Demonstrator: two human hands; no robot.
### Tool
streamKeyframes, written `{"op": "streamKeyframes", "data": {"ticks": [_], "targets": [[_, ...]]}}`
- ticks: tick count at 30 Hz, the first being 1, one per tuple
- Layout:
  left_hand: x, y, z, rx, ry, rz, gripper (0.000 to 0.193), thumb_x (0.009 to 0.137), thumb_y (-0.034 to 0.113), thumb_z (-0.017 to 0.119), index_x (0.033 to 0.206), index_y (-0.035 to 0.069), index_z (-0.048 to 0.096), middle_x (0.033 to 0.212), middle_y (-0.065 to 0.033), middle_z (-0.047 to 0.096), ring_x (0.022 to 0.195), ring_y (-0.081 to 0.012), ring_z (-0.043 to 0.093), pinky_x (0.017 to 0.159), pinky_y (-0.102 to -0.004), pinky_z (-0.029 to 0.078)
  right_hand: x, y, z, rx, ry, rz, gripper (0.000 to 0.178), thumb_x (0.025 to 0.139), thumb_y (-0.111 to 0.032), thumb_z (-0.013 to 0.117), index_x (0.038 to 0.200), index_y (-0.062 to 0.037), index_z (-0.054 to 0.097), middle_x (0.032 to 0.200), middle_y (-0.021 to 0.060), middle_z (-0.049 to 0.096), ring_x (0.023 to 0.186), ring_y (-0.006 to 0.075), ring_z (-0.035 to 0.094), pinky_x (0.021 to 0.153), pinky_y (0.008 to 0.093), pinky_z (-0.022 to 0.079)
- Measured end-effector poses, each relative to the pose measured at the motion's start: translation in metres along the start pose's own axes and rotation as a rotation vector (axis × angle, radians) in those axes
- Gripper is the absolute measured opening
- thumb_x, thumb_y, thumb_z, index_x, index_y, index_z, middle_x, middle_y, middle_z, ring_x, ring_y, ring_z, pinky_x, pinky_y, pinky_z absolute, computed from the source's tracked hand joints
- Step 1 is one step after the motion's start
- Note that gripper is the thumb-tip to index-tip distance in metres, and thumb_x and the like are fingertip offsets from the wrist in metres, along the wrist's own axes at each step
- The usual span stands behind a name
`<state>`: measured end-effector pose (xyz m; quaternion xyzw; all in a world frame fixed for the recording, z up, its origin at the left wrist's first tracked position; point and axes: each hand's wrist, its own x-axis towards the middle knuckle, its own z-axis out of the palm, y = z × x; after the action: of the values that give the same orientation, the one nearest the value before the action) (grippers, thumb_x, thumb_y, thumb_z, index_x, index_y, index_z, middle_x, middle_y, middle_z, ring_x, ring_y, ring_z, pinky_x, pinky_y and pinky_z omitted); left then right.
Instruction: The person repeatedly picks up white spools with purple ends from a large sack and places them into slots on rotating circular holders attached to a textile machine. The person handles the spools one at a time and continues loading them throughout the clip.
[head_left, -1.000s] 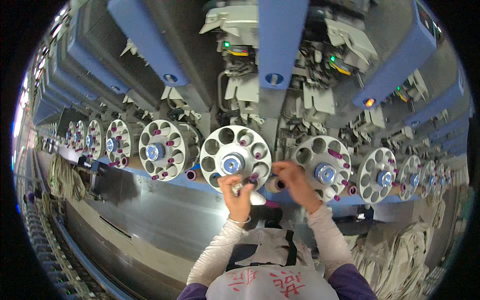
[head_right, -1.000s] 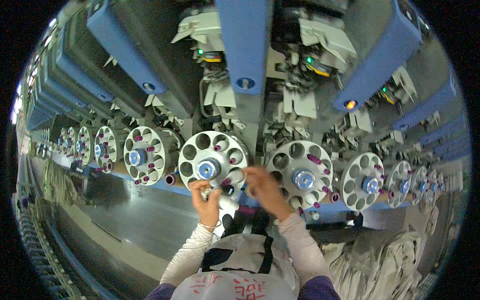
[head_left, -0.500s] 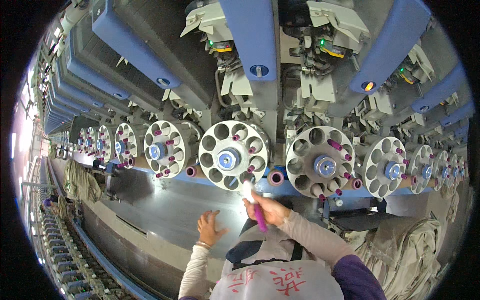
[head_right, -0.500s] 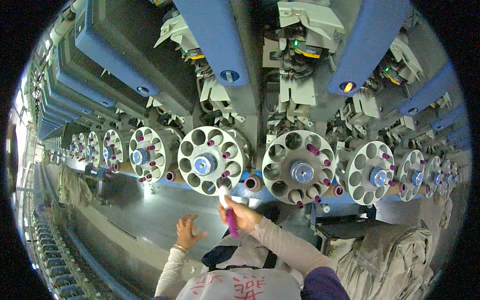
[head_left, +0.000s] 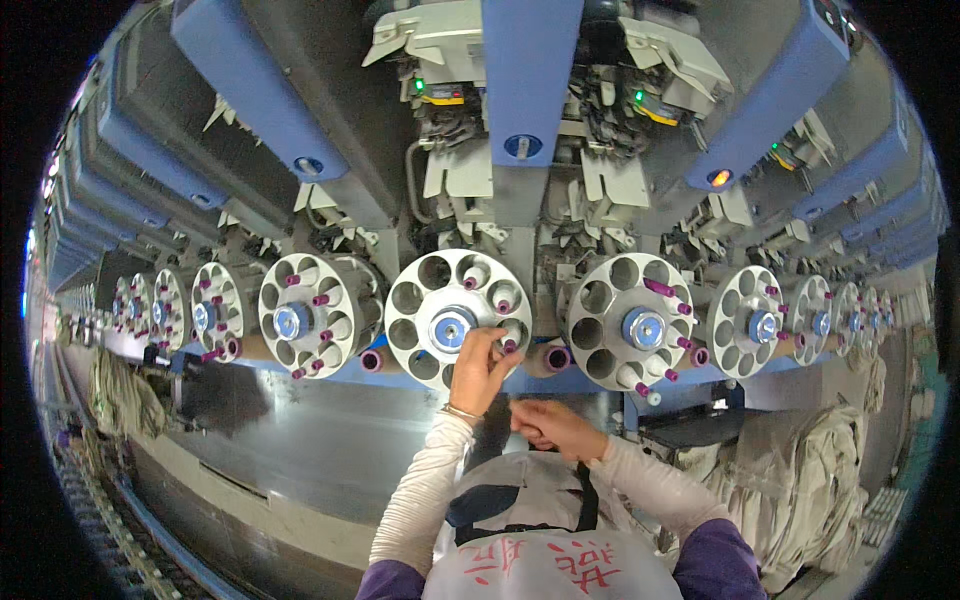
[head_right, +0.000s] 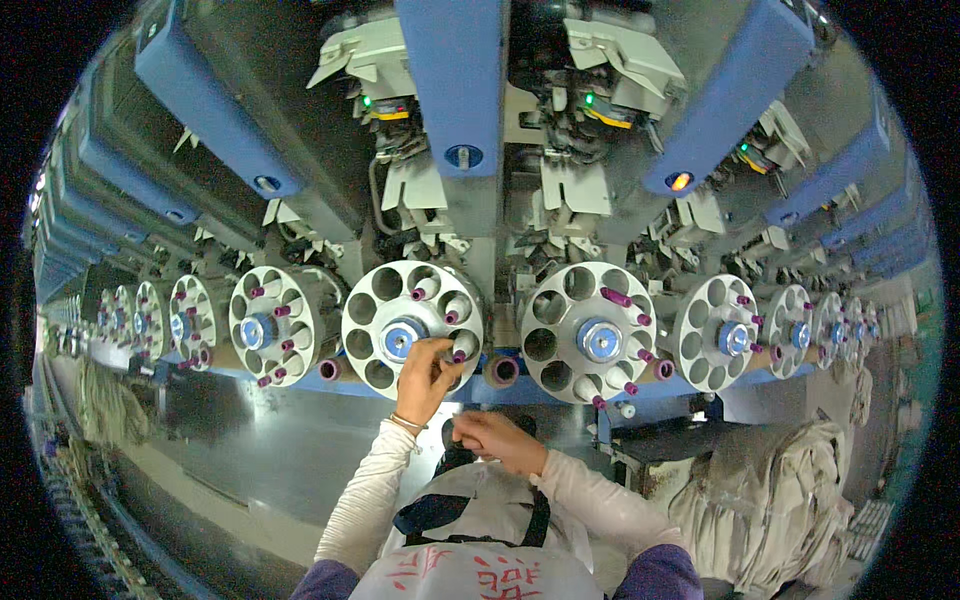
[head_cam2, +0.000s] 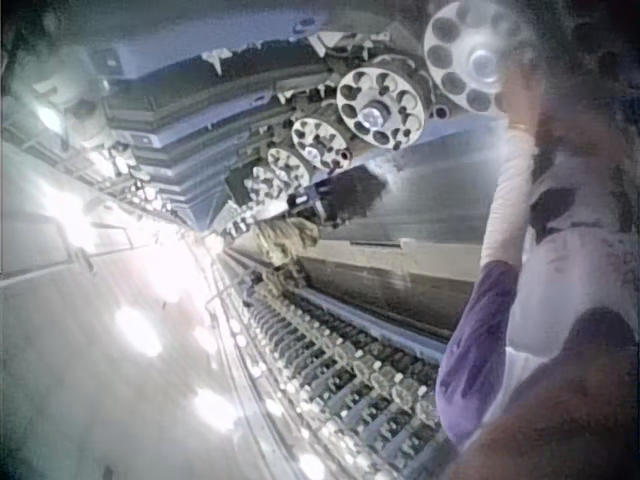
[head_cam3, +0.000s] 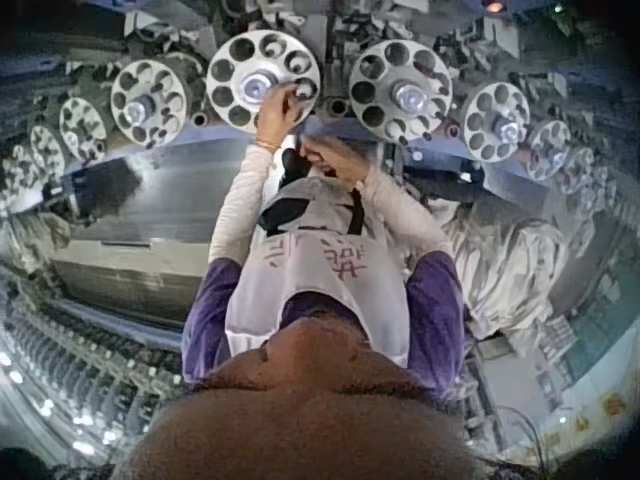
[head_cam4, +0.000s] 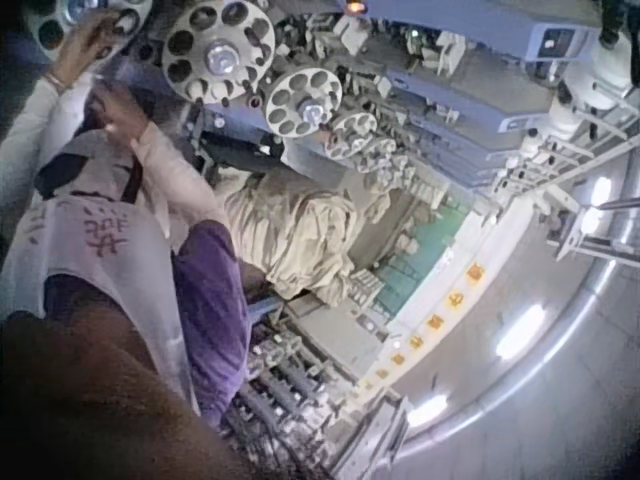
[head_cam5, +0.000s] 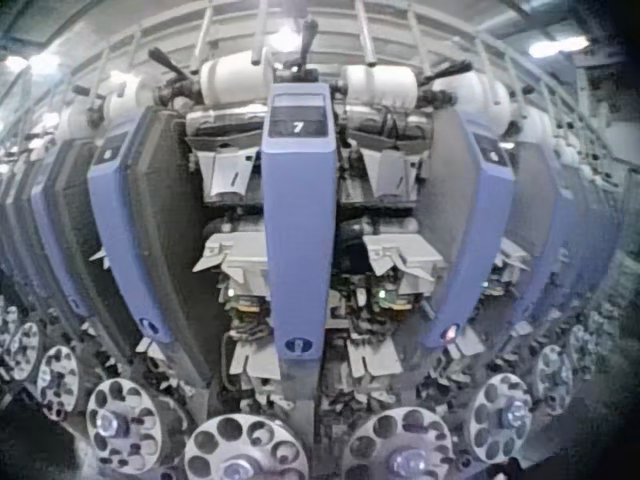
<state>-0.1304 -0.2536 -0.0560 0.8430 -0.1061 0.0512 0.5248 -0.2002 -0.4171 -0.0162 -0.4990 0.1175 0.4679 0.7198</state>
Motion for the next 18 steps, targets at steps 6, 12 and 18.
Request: {"op": "streamKeyframes", "data": {"ticks": [6, 12, 18], "targets": [[-0.002, 0.015, -0.022, 0.095, -0.124, 0.206, 0.023, 0.077, -0.003, 0.069, 0.098, 0.004, 0.069, 0.100, -0.0132, 0.061, 0.091, -0.0294, 0.061, 0.077, -0.0357, 0.050, -0.028, -0.042, -0.013, -0.108, 0.486, -0.670, 0.021, 0.096, -0.023, 0.059, 0.095, -0.0036, 0.067, 0.073, -0.0006, 0.056, 0.060, 0.0075, 0.046, 0.055, 0.0218, 0.036], [-0.041, 0.030, -0.077, 0.195, -0.144, 0.317, 0.034, 0.075, -0.013, 0.063, 0.096, 0.011, 0.075, 0.096, -0.0079, 0.056, 0.086, -0.0209, 0.057, 0.071, -0.0295, 0.049, 0.067, -0.036, -0.020, -0.944, 0.249, -1.066, 0.019, 0.089, -0.022, 0.067, 0.106, -0.0157, 0.074, 0.112, 0.0049, 0.064, 0.104, 0.0212, 0.053, 0.100, 0.0378, 0.035], [-0.060, -0.004, -0.048, -0.028, 0.020, 0.126, 0.044, 0.072, -0.007, 0.078, 0.113, 0.005, 0.064, 0.113, -0.0099, 0.049, 0.083, -0.0148, 0.059, 0.072, -0.0261, 0.051, 0.066, -0.046, -0.019, -0.659, 0.271, -1.074, 0.010, 0.090, -0.013, 0.062, 0.088, -0.0039, 0.068, 0.102, 0.0088, 0.062, 0.100, 0.0202, 0.056, 0.091, 0.0323, 0.042]]}}
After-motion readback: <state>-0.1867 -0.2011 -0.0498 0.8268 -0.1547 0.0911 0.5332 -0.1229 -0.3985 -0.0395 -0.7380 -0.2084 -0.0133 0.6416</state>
